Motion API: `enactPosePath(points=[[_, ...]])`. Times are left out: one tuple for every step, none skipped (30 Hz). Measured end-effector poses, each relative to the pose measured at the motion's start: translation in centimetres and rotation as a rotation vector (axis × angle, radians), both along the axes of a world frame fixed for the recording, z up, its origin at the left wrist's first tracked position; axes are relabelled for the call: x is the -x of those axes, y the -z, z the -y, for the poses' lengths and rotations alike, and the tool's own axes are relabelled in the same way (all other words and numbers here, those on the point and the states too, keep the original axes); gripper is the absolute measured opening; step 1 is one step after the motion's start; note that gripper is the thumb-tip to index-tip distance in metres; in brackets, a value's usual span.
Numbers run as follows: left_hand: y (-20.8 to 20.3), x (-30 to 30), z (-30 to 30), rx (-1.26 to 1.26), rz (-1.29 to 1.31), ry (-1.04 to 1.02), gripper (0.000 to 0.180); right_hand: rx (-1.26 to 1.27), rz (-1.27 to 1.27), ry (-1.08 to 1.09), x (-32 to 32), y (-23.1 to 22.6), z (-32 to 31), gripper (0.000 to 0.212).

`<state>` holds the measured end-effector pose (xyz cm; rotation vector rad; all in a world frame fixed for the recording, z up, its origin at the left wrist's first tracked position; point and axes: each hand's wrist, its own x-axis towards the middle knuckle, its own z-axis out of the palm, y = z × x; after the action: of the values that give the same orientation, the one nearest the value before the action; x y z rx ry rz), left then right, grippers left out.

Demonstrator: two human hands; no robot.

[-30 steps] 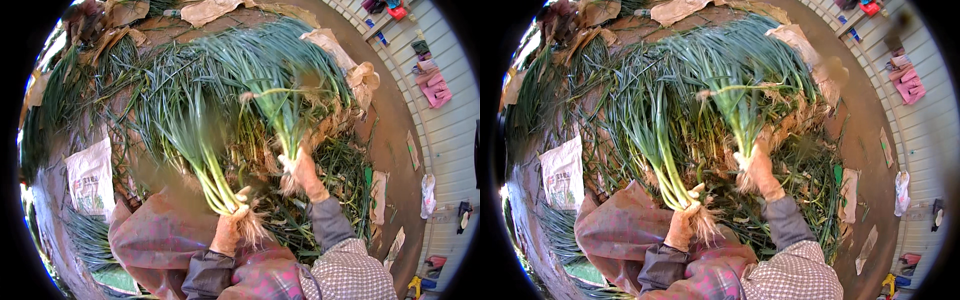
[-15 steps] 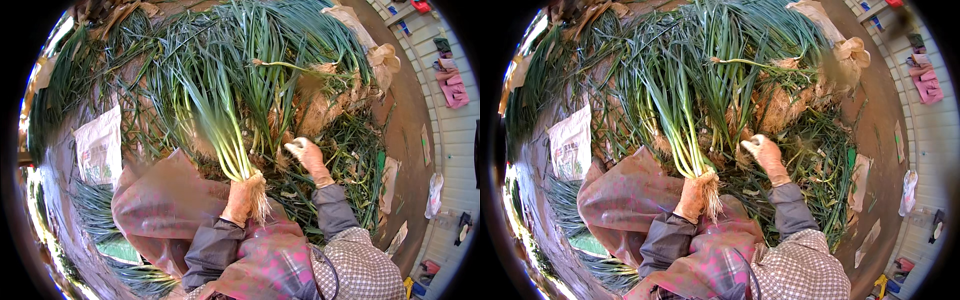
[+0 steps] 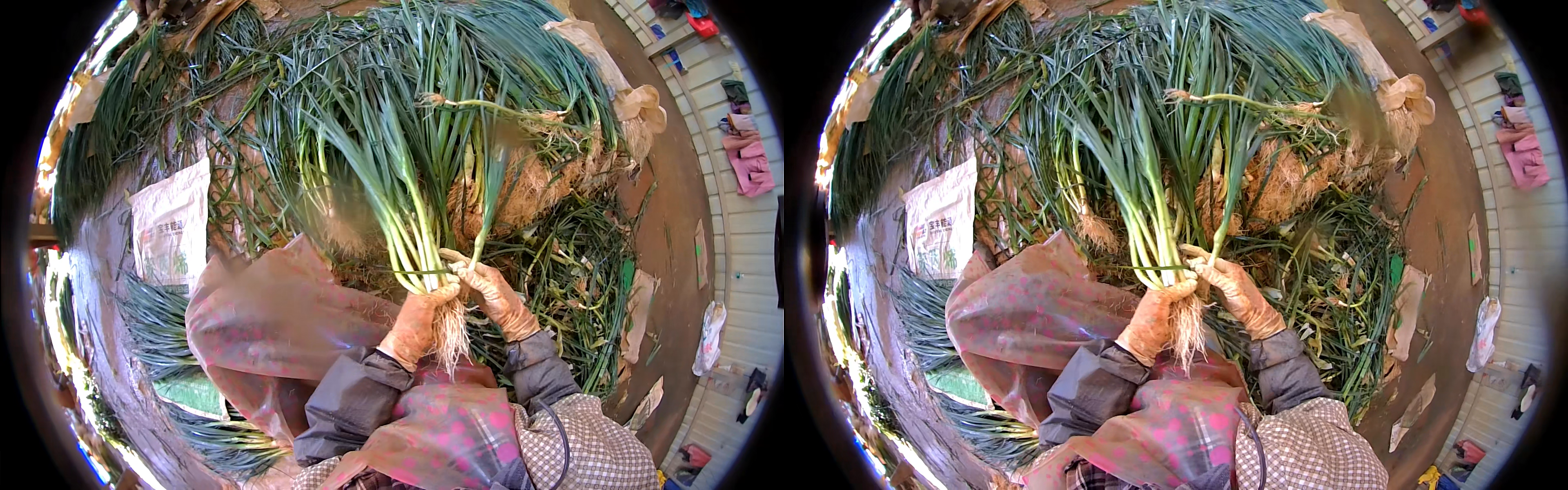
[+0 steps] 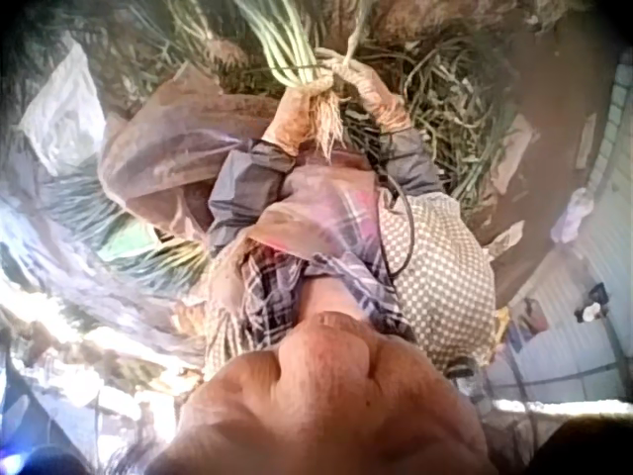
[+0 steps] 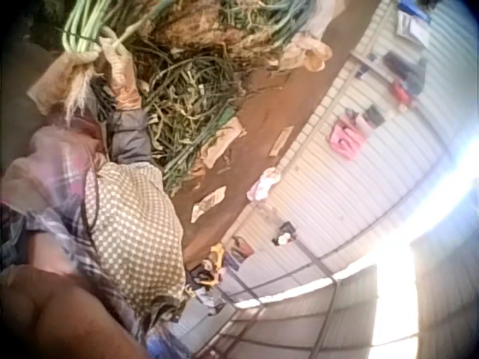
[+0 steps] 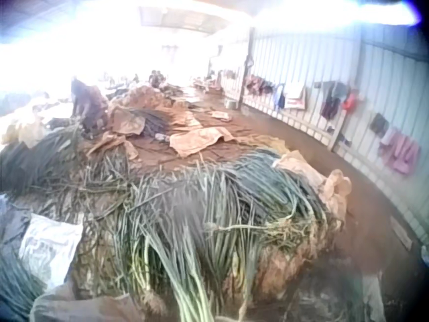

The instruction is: The person picks up bundles of leeks from a pile on the floor, peels away outer layers by hand, and places the cleaned leeks onto a white sack.

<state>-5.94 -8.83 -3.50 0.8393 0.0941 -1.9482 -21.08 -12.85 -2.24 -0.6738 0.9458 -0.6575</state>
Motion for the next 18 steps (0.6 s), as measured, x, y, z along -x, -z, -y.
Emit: enactPosePath(points=[[0.1,0.5,-0.2,0.02,0.042,0.003,0.017,0.161,-0.024,-0.005,0.2,0.5,-0.3,0.047],[0.9,0.8,-0.6,0.1,0.043,0.009,0.02,0.192,-0.163,-0.028,0.8,0.8,0.1,0.047],[1.5,0.7,-0.8,0.093,0.083,0.038,0.02,0.223,-0.301,-0.052,1.3,1.1,1.0,0.046],[2.1,0.6,-1.2,0.076,0.122,0.071,0.021,0.19,-0.354,-0.031,0.8,0.1,2.0,0.05],[1.8,0.6,-1.1,0.073,0.158,0.109,0.021,0.317,-0.45,0.033,0.3,0.6,2.7,0.044],[1.4,0.9,-1.2,0.076,0.16,0.073,0.019,0.28,-0.707,-0.046,0.3,1.8,3.8,0.039],[1.0,0.9,-1.0,0.089,0.181,0.084,0.018,0.242,-0.961,-0.128,0.3,3.1,4.8,0.036],[0.6,0.9,-0.7,0.103,0.203,0.09,0.017,0.281,-1.069,-0.098,-0.1,4.1,4.5,0.036],[0.2,0.9,-0.4,0.117,0.224,0.096,0.017,0.38,-1.264,-0.173,0.0,5.9,4.5,0.034],[0.1,0.8,-0.5,0.121,0.246,0.1,0.016,0.665,-1.462,-0.213,-0.3,7.0,3.8,0.032],[0.3,0.7,-0.4,0.098,0.268,0.051,0.015,0.962,-1.646,-0.251,-0.4,7.9,2.9,0.03],[0.6,0.6,-0.4,0.076,0.289,0.003,0.015,1.203,-1.705,-0.23,-0.2,8.4,1.6,0.023],[1.3,0.2,-0.6,0.044,0.317,-0.049,0.014,1.424,-1.777,-0.451,-0.6,7.6,0.1,0.015],[1.8,-0.5,-0.6,0.047,0.275,-0.127,0.013,1.529,-1.484,-0.39,-1.3,5.8,-1.6,0.012],[1.9,-0.6,-0.5,0.013,0.309,-0.183,0.012,1.59,-1.417,-0.384,-1.6,4.3,-3.6,0.015],[2.2,-0.8,-0.6,-0.013,0.303,-0.177,0.012,1.408,-1.268,-0.389,-1.2,3.0,-5.3,0.017],[2.3,-1.2,-0.6,-0.036,0.298,-0.17,0.013,1.335,-1.234,-0.35,0.5,3.1,-6.6,0.017],[2.0,-1.3,-0.3,-0.023,0.312,-0.19,0.014,1.296,-1.393,-0.458,3.2,4.2,-8.2,0.015]])
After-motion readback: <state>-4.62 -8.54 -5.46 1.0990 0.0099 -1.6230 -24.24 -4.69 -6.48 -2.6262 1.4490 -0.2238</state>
